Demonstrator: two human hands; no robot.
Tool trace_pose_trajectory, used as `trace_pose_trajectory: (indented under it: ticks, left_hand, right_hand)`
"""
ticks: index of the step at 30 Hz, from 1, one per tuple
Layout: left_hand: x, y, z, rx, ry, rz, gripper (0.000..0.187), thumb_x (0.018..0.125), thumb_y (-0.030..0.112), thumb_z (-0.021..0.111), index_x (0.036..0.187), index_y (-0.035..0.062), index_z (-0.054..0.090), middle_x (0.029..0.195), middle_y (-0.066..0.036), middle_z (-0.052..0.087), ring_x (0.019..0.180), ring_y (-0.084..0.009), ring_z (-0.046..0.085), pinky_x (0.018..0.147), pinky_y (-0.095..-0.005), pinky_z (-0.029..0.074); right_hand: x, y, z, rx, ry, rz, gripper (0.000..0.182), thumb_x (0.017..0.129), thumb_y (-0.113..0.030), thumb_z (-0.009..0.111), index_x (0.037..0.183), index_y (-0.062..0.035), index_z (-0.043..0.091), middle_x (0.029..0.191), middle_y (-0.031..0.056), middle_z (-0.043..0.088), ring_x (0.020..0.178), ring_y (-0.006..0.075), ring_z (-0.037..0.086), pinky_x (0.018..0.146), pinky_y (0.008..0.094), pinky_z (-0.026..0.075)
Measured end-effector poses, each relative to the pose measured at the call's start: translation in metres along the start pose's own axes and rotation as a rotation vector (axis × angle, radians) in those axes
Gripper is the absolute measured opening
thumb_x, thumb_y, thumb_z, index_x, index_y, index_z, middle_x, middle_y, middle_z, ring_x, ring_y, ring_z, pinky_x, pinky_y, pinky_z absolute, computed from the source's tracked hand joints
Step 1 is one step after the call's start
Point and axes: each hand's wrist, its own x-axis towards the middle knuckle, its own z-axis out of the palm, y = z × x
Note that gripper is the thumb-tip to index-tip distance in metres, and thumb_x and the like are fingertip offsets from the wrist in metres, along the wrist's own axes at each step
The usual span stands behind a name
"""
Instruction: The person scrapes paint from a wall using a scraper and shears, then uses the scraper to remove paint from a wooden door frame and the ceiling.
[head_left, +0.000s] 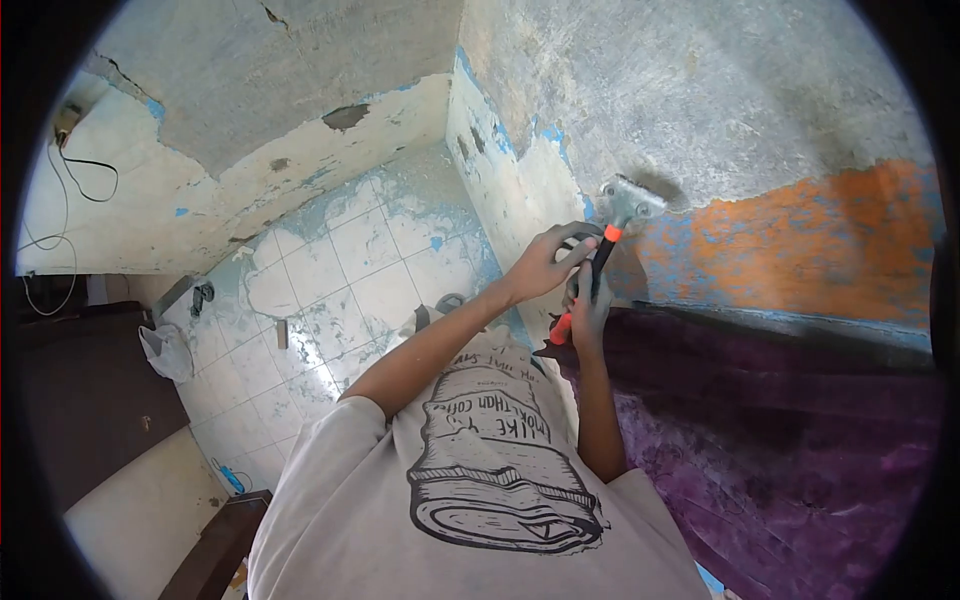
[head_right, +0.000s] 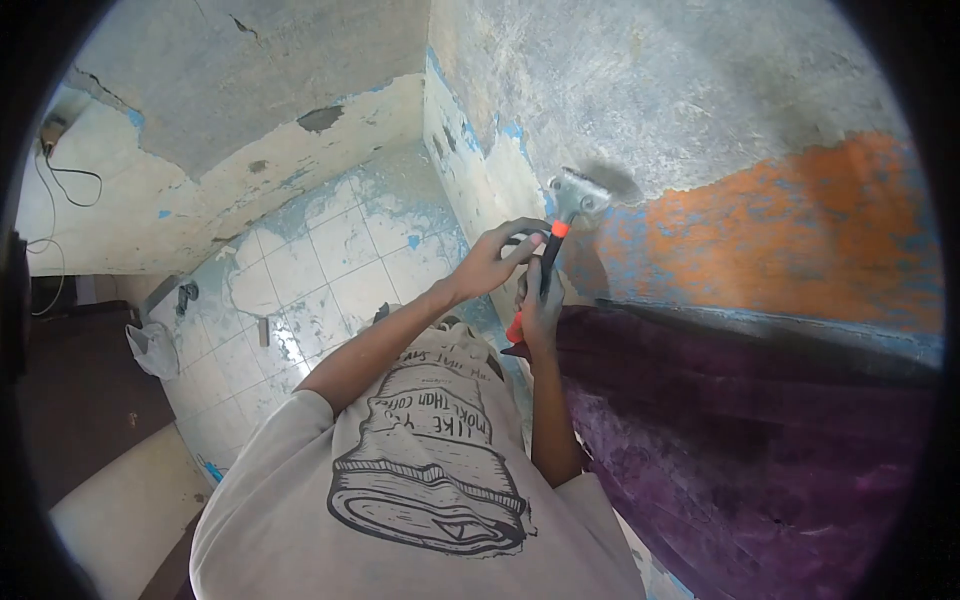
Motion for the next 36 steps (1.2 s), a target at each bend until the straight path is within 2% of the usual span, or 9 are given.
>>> trace_pose_trajectory:
  ticks: [4,9,12,16,22,23,28,33,36]
  left_hand:
    - [-0.026,-0.029,0.007,-0.015,-0.071,-0.182,0.050,0.101,0.038,0.054,0.138,0.0030,0.051,0.131,-0.016,0.060,0.121,-0.0261,0.057,0.103,-0.0388,0.044]
    - [-0.076,-0.067,0.028,-0.193,-0.496,-0.342,0.058,0.098,0.036,0.058,0.141,0.0000,0.045,0.136,-0.016,0.057,0.123,-0.0265,0.056,0.105,-0.0396,0.043]
    - [-0.099,-0.058,0.043,-0.134,-0.510,-0.488,0.056,0.097,0.035,0.061,0.140,0.0002,0.047,0.135,-0.016,0.058,0.122,-0.0247,0.058,0.104,-0.0374,0.044]
    - [-0.150,-0.114,0.061,-0.015,-0.336,-0.686,0.042,0.098,0.035,0.062,0.122,0.0014,0.059,0.093,-0.004,0.064,0.082,-0.0156,0.059,0.076,-0.0332,0.048]
    - [-0.176,-0.126,0.055,0.178,-0.260,-0.618,0.033,0.097,0.029,0.060,0.110,-0.0013,0.058,0.082,-0.014,0.067,0.075,-0.0224,0.065,0.071,-0.0367,0.050]
    - [-0.183,-0.133,0.062,0.070,-0.117,-0.548,0.033,0.097,0.031,0.062,0.098,-0.0017,0.058,0.068,-0.015,0.056,0.064,-0.0236,0.056,0.062,-0.0402,0.043]
    - [-0.181,-0.140,0.063,0.156,-0.116,-0.603,0.025,0.098,0.024,0.060,0.105,-0.0008,0.057,0.076,-0.014,0.066,0.069,-0.0246,0.068,0.063,-0.0369,0.050]
    - [-0.175,-0.175,0.072,0.230,-0.005,-0.651,0.036,0.097,0.035,0.062,0.104,-0.0010,0.058,0.068,-0.019,0.063,0.063,-0.0330,0.066,0.059,-0.0441,0.047]
    - [-0.171,-0.187,0.081,0.259,0.031,-0.610,0.037,0.097,0.036,0.061,0.103,-0.0004,0.060,0.067,-0.023,0.061,0.064,-0.0409,0.064,0.059,-0.0474,0.046]
  right_hand:
    - [0.012,-0.018,-0.003,0.006,0.058,-0.167,0.034,0.106,-0.031,0.047,0.082,-0.0061,0.047,0.057,-0.0021,0.040,0.045,0.0072,0.040,0.041,0.0240,0.032]
    - [0.000,-0.006,-0.021,0.005,0.077,-0.187,0.033,0.106,-0.031,0.047,0.093,-0.0022,0.058,0.063,-0.0006,0.046,0.052,0.0087,0.046,0.049,0.0254,0.038]
    - [-0.016,0.008,-0.036,-0.064,0.063,-0.164,0.033,0.106,-0.031,0.047,0.097,-0.0017,0.058,0.065,0.0001,0.049,0.054,0.0095,0.049,0.051,0.0254,0.041]
    - [-0.024,0.038,-0.043,0.100,0.081,-0.001,0.034,0.106,-0.033,0.046,0.099,-0.0016,0.057,0.064,0.0013,0.052,0.054,0.0107,0.054,0.051,0.0254,0.044]
    - [-0.014,0.078,-0.041,-0.049,0.195,0.172,0.038,0.106,-0.037,0.045,0.093,-0.0017,0.053,0.063,0.0054,0.056,0.051,0.0140,0.058,0.046,0.0276,0.047]
    - [-0.009,0.085,-0.041,-0.059,0.199,0.177,0.038,0.106,-0.037,0.045,0.093,-0.0017,0.053,0.063,0.0054,0.056,0.051,0.0140,0.058,0.046,0.0276,0.047]
    - [0.024,0.105,-0.040,-0.122,0.159,0.169,0.040,0.106,-0.036,0.045,0.097,0.0007,0.056,0.067,0.0065,0.057,0.054,0.0149,0.058,0.051,0.0294,0.047]
    - [0.054,0.129,-0.038,-0.639,0.223,0.009,0.045,0.103,-0.036,0.052,0.090,0.0057,0.061,0.063,0.0194,0.057,0.059,0.0334,0.060,0.058,0.0430,0.045]
    - [0.059,0.126,-0.038,-0.723,0.230,0.085,0.043,0.103,-0.034,0.052,0.090,0.0060,0.060,0.062,0.0199,0.057,0.057,0.0353,0.060,0.056,0.0442,0.044]
